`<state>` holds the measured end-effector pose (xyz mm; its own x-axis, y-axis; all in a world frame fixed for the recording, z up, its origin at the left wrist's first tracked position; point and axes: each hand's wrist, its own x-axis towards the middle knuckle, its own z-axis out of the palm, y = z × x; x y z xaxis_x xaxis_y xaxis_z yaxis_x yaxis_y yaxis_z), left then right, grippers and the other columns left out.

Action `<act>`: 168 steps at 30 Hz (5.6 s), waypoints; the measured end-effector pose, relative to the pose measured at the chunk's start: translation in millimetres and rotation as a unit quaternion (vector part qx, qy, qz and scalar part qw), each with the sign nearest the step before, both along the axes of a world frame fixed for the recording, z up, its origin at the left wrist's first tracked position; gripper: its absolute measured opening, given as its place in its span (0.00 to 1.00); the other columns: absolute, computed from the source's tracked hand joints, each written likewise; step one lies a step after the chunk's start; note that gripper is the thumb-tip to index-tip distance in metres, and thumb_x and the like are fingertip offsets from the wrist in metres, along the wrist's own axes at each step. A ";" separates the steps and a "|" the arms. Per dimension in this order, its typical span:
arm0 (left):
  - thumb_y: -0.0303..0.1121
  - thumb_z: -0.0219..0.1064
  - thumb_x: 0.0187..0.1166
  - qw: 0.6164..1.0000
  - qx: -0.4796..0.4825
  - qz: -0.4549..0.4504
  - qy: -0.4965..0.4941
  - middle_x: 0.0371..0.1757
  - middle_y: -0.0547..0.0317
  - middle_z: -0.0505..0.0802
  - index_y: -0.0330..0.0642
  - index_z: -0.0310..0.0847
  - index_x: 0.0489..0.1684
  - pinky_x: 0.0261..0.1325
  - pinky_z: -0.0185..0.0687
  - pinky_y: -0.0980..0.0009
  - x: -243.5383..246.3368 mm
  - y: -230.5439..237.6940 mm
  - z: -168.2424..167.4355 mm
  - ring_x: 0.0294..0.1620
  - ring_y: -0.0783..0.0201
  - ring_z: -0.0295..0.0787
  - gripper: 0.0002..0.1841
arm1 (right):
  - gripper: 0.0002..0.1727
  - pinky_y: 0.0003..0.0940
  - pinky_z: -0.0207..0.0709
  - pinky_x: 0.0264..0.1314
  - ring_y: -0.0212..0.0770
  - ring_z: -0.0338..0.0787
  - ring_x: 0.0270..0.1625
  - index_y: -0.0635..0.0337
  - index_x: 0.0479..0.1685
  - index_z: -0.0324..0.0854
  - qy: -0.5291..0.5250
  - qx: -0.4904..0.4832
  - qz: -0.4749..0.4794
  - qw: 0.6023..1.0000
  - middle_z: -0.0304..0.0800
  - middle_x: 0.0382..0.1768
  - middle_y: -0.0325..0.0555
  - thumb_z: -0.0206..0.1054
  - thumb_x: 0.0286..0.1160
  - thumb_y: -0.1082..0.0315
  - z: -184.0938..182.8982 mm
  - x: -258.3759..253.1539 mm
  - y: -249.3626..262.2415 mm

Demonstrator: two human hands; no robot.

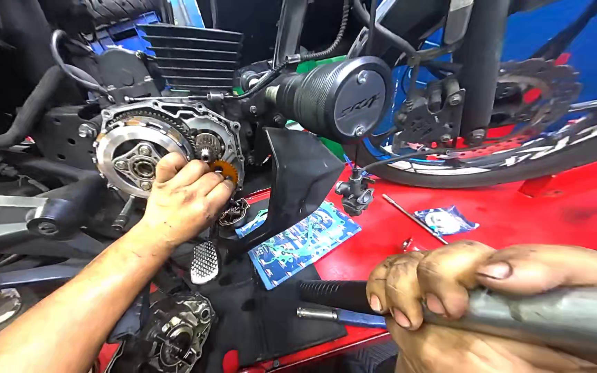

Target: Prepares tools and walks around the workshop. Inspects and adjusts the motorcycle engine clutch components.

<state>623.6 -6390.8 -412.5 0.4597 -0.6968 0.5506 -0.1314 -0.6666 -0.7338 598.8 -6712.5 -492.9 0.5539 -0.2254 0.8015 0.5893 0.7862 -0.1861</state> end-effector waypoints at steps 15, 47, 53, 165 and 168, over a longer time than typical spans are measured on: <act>0.39 0.66 0.82 1.000 -0.002 -0.003 -0.007 0.43 0.63 0.95 0.51 0.90 0.46 0.70 0.66 0.51 1.2 2.6 -0.3 0.54 0.56 0.87 0.08 | 0.35 0.34 0.81 0.18 0.38 0.83 0.16 0.51 0.44 0.85 0.039 -0.050 0.017 0.998 0.81 0.18 0.41 0.51 0.81 0.28 -0.7 5.7 13.5; 0.38 0.67 0.81 0.999 0.030 0.001 -0.014 0.42 0.63 0.93 0.51 0.91 0.48 0.68 0.67 0.52 -8.6 -2.4 -0.2 0.52 0.58 0.85 0.08 | 0.29 0.24 0.79 0.21 0.25 0.80 0.20 0.49 0.44 0.85 0.063 -0.136 -0.007 0.989 0.80 0.21 0.30 0.56 0.82 0.32 -8.1 0.7 47.5; 0.40 0.67 0.82 0.999 0.028 -0.002 -0.016 0.42 0.64 0.93 0.51 0.91 0.48 0.69 0.67 0.52 -7.6 -2.3 -0.6 0.52 0.58 0.85 0.09 | 0.29 0.24 0.78 0.20 0.25 0.79 0.19 0.49 0.45 0.85 0.058 -0.131 -0.013 0.990 0.79 0.20 0.30 0.55 0.84 0.33 -11.8 2.4 51.3; 0.35 0.67 0.80 0.997 -0.006 -0.070 0.033 0.40 0.66 0.96 0.52 0.94 0.46 0.87 0.50 0.34 -0.8 6.5 2.8 0.54 0.58 0.90 0.08 | 0.24 0.30 0.83 0.28 0.30 0.88 0.29 0.52 0.49 0.82 -0.049 -0.321 -0.395 0.859 0.88 0.28 0.36 0.51 0.88 0.41 -78.4 43.1 89.9; 0.35 0.69 0.79 0.995 -0.006 -0.092 0.033 0.40 0.66 0.96 0.51 0.94 0.46 0.83 0.58 0.37 -9.2 3.1 3.4 0.56 0.58 0.90 0.07 | 0.25 0.30 0.83 0.28 0.28 0.88 0.29 0.52 0.51 0.82 -0.029 -0.320 -0.412 0.853 0.88 0.29 0.35 0.51 0.88 0.41 -81.9 56.0 79.9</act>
<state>614.4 -6387.8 -409.2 0.3608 -0.7662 0.5318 -0.2998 -0.6352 -0.7118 654.8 -6632.7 -574.8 0.3751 -0.0251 0.9267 0.9149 -0.1512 -0.3744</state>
